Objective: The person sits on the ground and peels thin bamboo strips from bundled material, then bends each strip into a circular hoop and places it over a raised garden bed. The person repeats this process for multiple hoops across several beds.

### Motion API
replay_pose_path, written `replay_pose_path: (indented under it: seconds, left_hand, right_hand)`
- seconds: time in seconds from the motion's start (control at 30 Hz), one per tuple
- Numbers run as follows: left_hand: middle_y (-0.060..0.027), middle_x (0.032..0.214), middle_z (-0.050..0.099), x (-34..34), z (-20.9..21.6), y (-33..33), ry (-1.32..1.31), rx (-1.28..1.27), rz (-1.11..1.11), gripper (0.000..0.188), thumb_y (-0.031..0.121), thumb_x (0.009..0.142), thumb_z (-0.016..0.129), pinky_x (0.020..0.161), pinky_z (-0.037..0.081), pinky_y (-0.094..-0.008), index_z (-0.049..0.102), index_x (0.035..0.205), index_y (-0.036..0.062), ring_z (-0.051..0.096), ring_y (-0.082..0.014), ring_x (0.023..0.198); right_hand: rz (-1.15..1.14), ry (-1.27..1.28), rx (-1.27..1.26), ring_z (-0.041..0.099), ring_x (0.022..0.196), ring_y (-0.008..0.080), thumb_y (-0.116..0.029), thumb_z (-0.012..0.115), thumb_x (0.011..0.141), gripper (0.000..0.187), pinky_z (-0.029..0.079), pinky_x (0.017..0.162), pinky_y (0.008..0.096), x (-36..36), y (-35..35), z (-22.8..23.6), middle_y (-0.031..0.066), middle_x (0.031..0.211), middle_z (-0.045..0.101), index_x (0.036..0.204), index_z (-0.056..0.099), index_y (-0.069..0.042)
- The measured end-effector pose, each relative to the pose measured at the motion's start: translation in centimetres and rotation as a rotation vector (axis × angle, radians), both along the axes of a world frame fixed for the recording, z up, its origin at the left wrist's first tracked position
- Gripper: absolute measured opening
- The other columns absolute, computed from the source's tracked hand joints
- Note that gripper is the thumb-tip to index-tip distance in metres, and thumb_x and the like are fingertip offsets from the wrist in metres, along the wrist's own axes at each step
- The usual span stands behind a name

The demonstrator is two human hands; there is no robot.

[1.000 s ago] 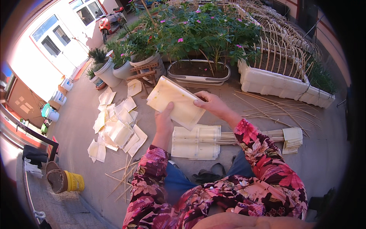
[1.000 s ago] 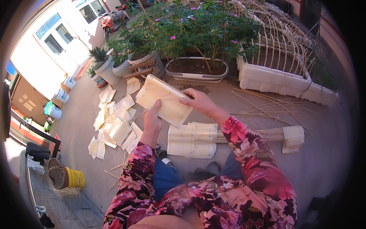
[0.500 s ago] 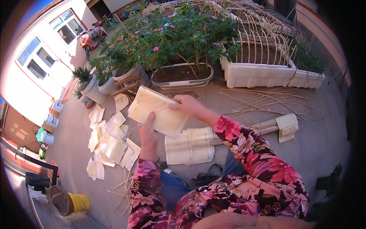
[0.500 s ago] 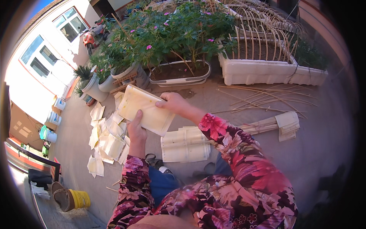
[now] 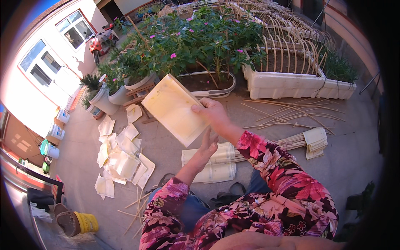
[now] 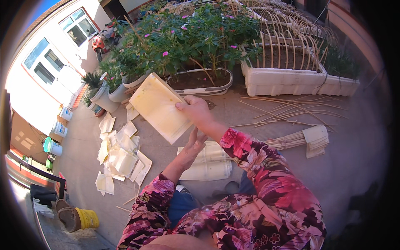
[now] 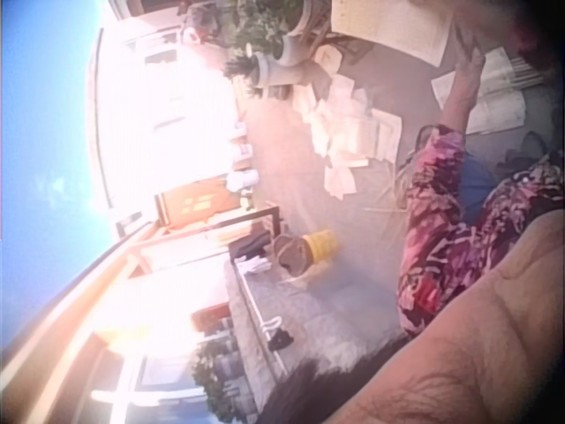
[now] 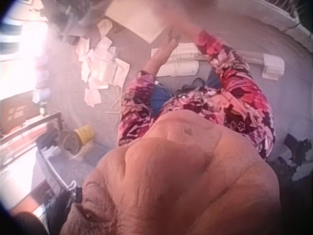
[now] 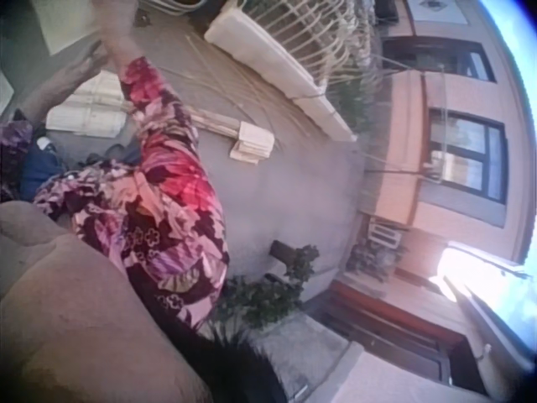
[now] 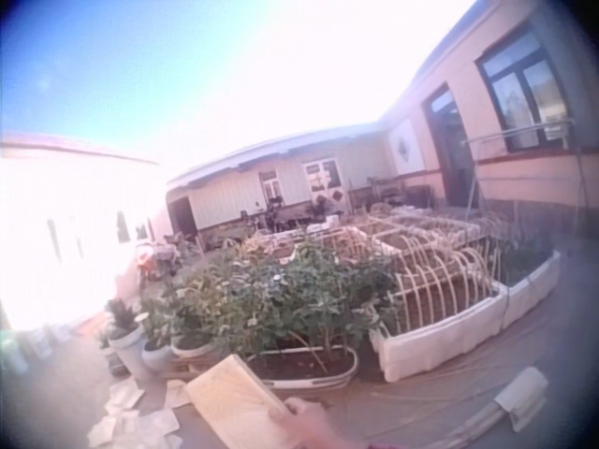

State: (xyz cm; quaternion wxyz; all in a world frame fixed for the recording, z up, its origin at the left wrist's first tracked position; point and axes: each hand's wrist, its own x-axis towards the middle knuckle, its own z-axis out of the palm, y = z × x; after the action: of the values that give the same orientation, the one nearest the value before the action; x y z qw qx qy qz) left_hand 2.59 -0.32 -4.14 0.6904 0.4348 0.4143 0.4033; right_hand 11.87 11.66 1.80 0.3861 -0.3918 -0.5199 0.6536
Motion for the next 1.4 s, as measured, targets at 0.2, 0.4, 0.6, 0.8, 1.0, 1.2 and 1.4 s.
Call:
replay_pose_path:
  seconds: [0.2, 0.4, 0.6, 0.8, 1.0, 1.2, 1.4]
  left_hand:
    - [-0.0056, 0.146, 0.031, 1.0, 2.6, 2.4, -0.343, 0.255, 0.416, 0.067, 0.049, 0.095, 0.043, 0.111, 0.025, -0.0413, 0.02, 0.146, 0.0116, 0.032, -0.022, 0.134]
    - [-0.0088, 0.138, 0.041, 1.9, 6.3, 4.3, -0.597, 0.224, 0.666, 0.052, 0.04, 0.101, 0.034, 0.107, 0.031, -0.0377, 0.03, 0.14, 0.0047, 0.041, -0.0218, 0.126]
    - [-0.0119, 0.125, 0.052, -1.5, 4.5, 6.6, -0.819, 0.144, 0.773, 0.046, 0.038, 0.101, 0.034, 0.1, 0.04, -0.036, 0.04, 0.132, 0.0045, 0.051, -0.022, 0.115]
    - [-0.0068, 0.085, 0.055, -6.6, 1.0, 7.9, -0.92, 0.033, 0.95, 0.027, 0.028, 0.099, 0.04, 0.073, 0.048, -0.0335, 0.05, 0.106, 0.0035, 0.054, -0.0186, 0.076]
    - [-0.001, 0.069, 0.049, -10.0, -1.0, 8.9, -0.661, -0.296, 0.903, 0.012, 0.011, 0.091, 0.04, 0.047, 0.037, -0.0248, 0.05, 0.094, 0.0048, 0.044, -0.0116, 0.051]
    - [0.0019, 0.067, 0.043, -9.1, -4.4, 10.4, -0.382, -0.035, 1.011, 0.014, 0.02, 0.091, 0.044, 0.044, 0.027, -0.0247, 0.051, 0.089, 0.0077, 0.039, -0.0101, 0.052]
    - [-0.0031, 0.078, 0.056, -18.0, -4.7, 7.8, 0.077, 0.011, 1.504, 0.025, 0.03, 0.09, 0.056, 0.053, 0.044, -0.0343, 0.059, 0.091, 0.005, 0.056, -0.0153, 0.07]
  right_hand:
    - [0.071, 0.185, -0.033, 0.056, 0.079, 0.0063, -0.023, 0.06, 0.089, 0.025, 0.046, 0.071, 0.0226, -0.9, -1.2, 1.7, 0.0007, 0.089, 0.062, 0.1, 0.062, -0.001]
    - [0.044, -0.096, 0.296, 0.059, 0.085, 0.0121, -0.022, 0.057, 0.091, 0.028, 0.047, 0.077, 0.0276, -1.5, -0.5, 1.6, 0.0039, 0.092, 0.064, 0.105, 0.061, 0.001]
    - [0.005, -0.106, 0.365, 0.065, 0.09, 0.0258, -0.023, 0.057, 0.089, 0.03, 0.048, 0.08, 0.0347, -2.2, -1.2, 0.3, 0.0129, 0.1, 0.068, 0.107, 0.062, 0.0]
    - [0.132, -0.235, 0.285, 0.065, 0.094, 0.0275, -0.024, 0.055, 0.09, 0.033, 0.049, 0.081, 0.0339, -4.0, -3.2, -1.8, 0.0154, 0.104, 0.066, 0.115, 0.06, -0.002]
    - [0.15, -0.134, 0.42, 0.063, 0.095, 0.0281, -0.024, 0.055, 0.091, 0.031, 0.047, 0.082, 0.0346, -5.6, -3.8, -6.3, 0.0179, 0.103, 0.065, 0.114, 0.061, -0.005]
    - [0.308, -0.39, 0.261, 0.061, 0.088, 0.025, -0.028, 0.052, 0.092, 0.03, 0.045, 0.079, 0.0368, -4.0, -4.6, -3.2, 0.0152, 0.092, 0.065, 0.101, 0.061, -0.001]
    - [0.424, -0.359, 0.264, 0.06, 0.08, 0.0327, -0.033, 0.053, 0.091, 0.031, 0.045, 0.075, 0.0401, -2.4, -7.7, -0.6, 0.0166, 0.084, 0.063, 0.097, 0.061, -0.004]
